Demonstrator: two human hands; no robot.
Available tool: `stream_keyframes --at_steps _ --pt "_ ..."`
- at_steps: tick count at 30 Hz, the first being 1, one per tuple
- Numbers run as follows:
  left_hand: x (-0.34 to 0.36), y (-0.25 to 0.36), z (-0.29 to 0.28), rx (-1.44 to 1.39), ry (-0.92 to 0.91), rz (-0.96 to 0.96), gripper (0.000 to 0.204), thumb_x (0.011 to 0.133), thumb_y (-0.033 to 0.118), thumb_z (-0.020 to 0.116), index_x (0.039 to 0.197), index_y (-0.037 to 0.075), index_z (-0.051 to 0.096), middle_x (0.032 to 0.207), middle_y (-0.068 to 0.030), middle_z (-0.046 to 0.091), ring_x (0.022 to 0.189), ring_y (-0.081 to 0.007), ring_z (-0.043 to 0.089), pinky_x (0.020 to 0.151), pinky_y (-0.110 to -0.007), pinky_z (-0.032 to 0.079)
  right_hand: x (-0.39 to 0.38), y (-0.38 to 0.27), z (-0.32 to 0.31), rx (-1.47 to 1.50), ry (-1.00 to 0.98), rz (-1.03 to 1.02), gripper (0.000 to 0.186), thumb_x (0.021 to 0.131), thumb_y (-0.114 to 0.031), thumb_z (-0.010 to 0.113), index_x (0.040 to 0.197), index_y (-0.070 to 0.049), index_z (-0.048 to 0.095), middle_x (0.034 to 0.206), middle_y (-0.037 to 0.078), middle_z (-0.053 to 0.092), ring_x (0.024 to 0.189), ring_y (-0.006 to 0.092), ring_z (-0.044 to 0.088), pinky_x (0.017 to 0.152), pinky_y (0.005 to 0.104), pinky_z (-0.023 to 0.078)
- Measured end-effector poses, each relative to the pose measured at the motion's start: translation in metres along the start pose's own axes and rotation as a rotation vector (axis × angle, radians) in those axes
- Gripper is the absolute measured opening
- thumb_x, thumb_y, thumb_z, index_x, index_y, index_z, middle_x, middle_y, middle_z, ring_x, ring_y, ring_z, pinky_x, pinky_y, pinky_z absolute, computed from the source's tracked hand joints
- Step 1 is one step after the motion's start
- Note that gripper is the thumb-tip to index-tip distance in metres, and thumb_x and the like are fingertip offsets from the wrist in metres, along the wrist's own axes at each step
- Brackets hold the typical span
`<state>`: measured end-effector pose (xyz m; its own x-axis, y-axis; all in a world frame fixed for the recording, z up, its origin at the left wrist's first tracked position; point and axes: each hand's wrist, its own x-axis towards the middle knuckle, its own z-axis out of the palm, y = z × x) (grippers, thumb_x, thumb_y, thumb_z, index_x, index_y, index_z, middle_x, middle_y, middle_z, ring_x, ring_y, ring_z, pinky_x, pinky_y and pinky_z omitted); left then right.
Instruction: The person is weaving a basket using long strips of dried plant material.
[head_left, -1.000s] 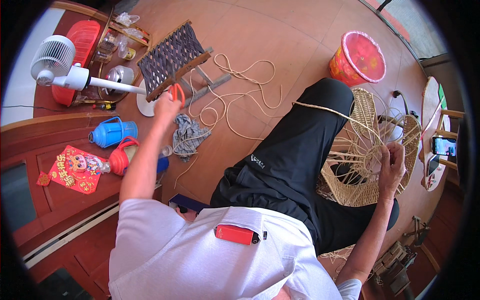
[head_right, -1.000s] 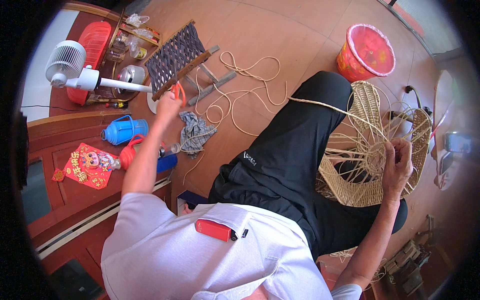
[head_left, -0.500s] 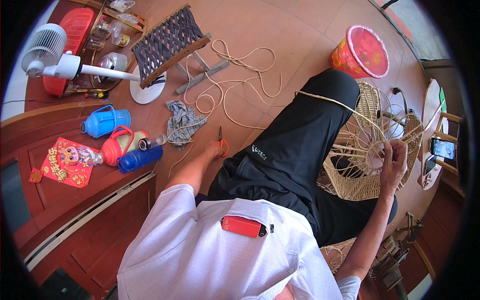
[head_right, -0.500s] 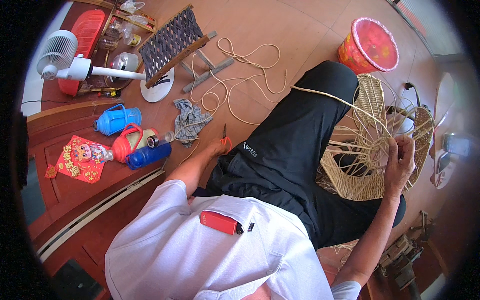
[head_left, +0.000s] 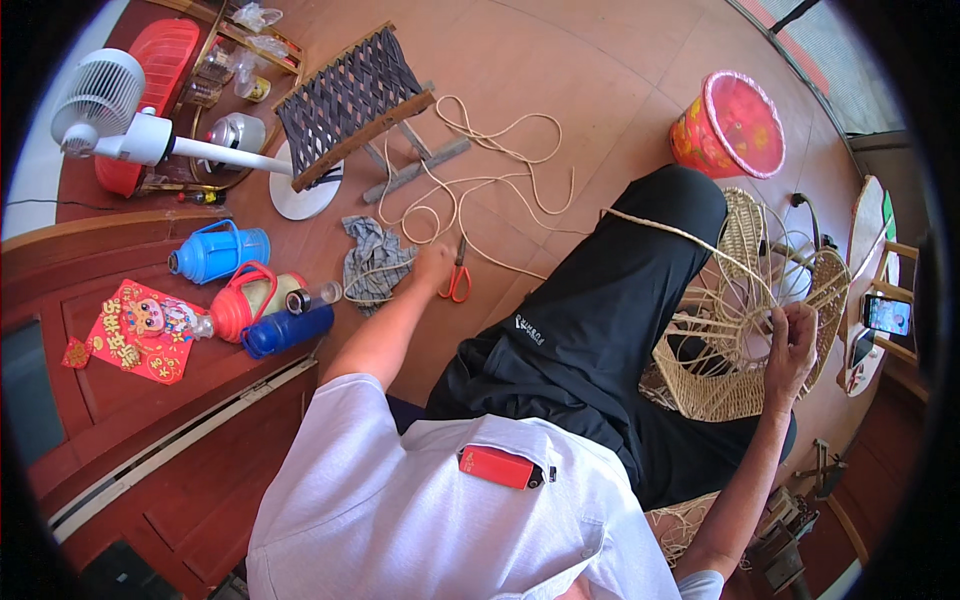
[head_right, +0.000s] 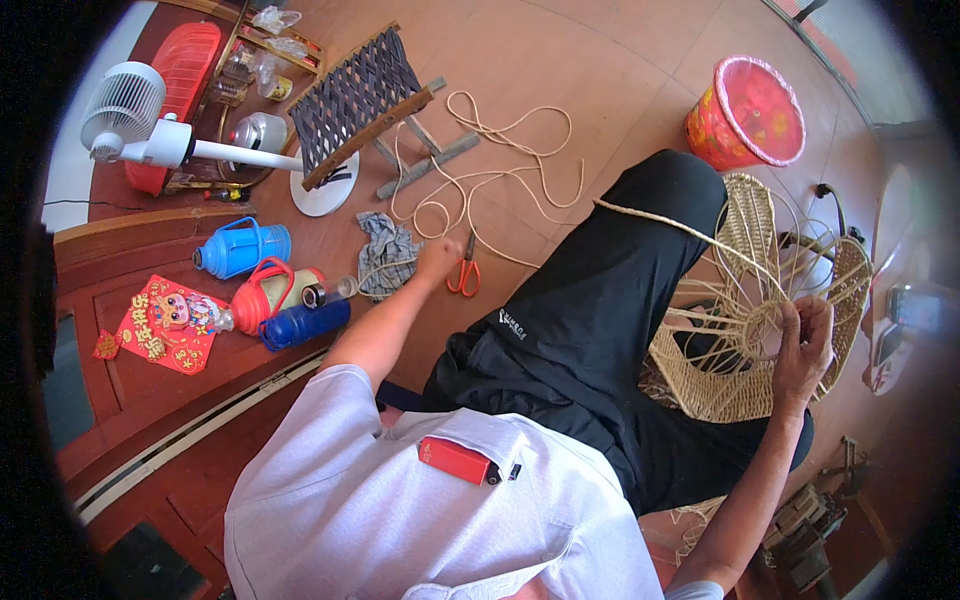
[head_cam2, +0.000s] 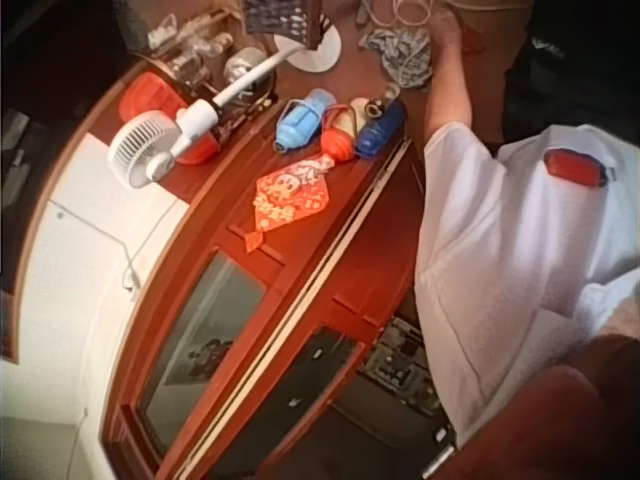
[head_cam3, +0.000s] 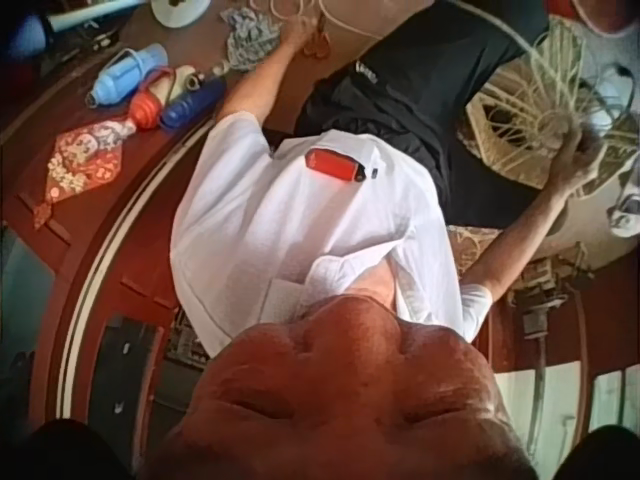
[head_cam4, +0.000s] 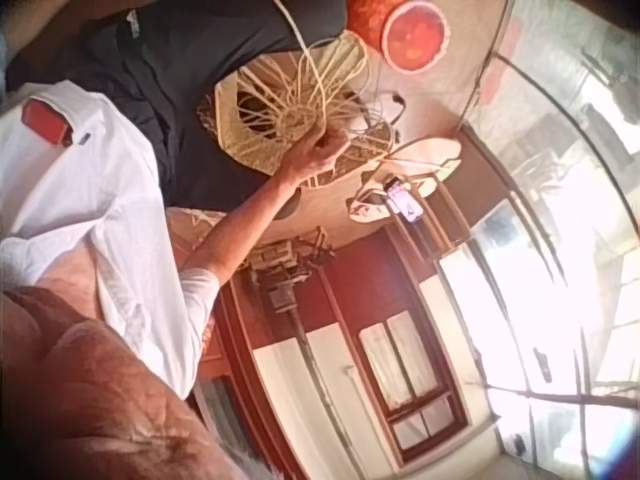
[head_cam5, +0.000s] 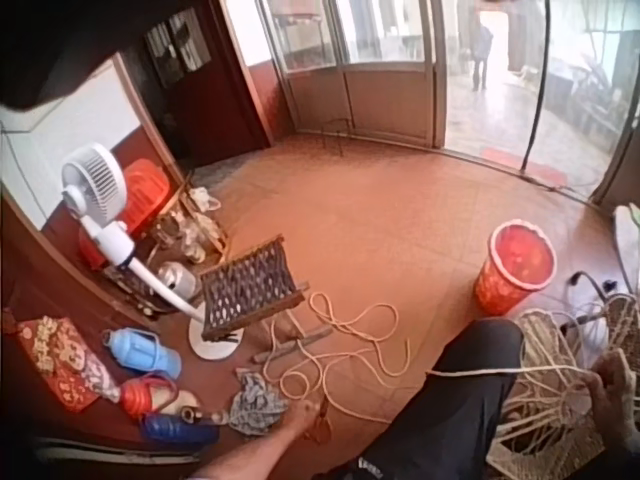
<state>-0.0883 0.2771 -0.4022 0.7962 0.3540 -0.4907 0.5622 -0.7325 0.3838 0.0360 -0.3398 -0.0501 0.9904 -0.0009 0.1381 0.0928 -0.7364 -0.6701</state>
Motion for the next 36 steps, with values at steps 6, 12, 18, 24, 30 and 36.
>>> stream_keyframes --at_steps 6,12,18,24,30,36 --pt "0.087 0.029 -0.17 -1.612 0.211 -0.054 0.057 0.105 0.053 0.077 0.125 0.0 0.069 0.117 -0.0141 0.075 0.109 -0.0274 0.075 0.101 -0.044 0.064 -0.003 0.0 0.005 0.057 0.066 0.013 0.013 0.111 -0.011 0.075 0.11 -0.005 0.064 0.093 -0.002 0.058 0.081 0.0064 0.05 0.075 0.0241 0.045" --pt "0.14 0.05 -0.237 -2.034 0.553 -0.212 0.074 0.106 0.045 0.081 0.157 0.001 0.049 0.15 -0.0209 0.059 0.139 -0.039 0.062 0.122 -0.059 0.055 0.0 -0.016 0.01 0.04 0.024 0.003 0.011 0.111 -0.009 0.074 0.112 -0.004 0.065 0.092 -0.002 0.059 0.081 0.0061 0.053 0.074 0.0242 0.047" --pt "0.156 0.062 -0.258 -1.851 0.403 -0.179 0.045 0.107 0.026 0.078 0.14 0.003 0.059 0.144 -0.0216 0.065 0.133 -0.0429 0.067 0.118 -0.069 0.055 0.001 -0.016 0.009 0.017 0.037 -0.019 0.012 0.11 -0.01 0.075 0.112 -0.004 0.065 0.092 -0.001 0.059 0.08 0.0071 0.052 0.074 0.0247 0.047" --pt "0.165 0.129 -0.305 -1.531 0.231 -0.017 0.057 0.103 0.012 0.082 0.152 0.004 0.055 0.149 -0.0216 0.064 0.136 -0.0458 0.065 0.113 -0.079 0.053 0.001 -0.017 0.007 -0.006 0.018 -0.02 0.015 0.11 -0.013 0.077 0.112 -0.003 0.066 0.091 0.0 0.058 0.079 0.0088 0.053 0.073 0.0262 0.048" --pt "0.15 0.172 -0.351 -1.445 0.05 0.205 0.048 0.1 0.008 0.082 0.143 0.002 0.059 0.14 -0.0212 0.067 0.13 -0.0403 0.069 0.109 -0.081 0.056 -0.001 -0.021 0.011 0.033 0.02 -0.025 0.014 0.109 -0.012 0.077 0.112 -0.003 0.066 0.092 0.001 0.06 0.079 0.0089 0.055 0.073 0.0264 0.049" --pt "0.095 0.188 -0.364 -1.708 0.088 0.287 0.044 0.101 0.009 0.081 0.142 0.009 0.064 0.14 -0.0123 0.072 0.131 -0.0339 0.069 0.115 -0.075 0.055 -0.002 -0.022 0.009 0.018 0.04 -0.031 0.014 0.109 -0.01 0.077 0.111 -0.003 0.066 0.088 0.001 0.06 0.076 0.0088 0.054 0.071 0.027 0.049"
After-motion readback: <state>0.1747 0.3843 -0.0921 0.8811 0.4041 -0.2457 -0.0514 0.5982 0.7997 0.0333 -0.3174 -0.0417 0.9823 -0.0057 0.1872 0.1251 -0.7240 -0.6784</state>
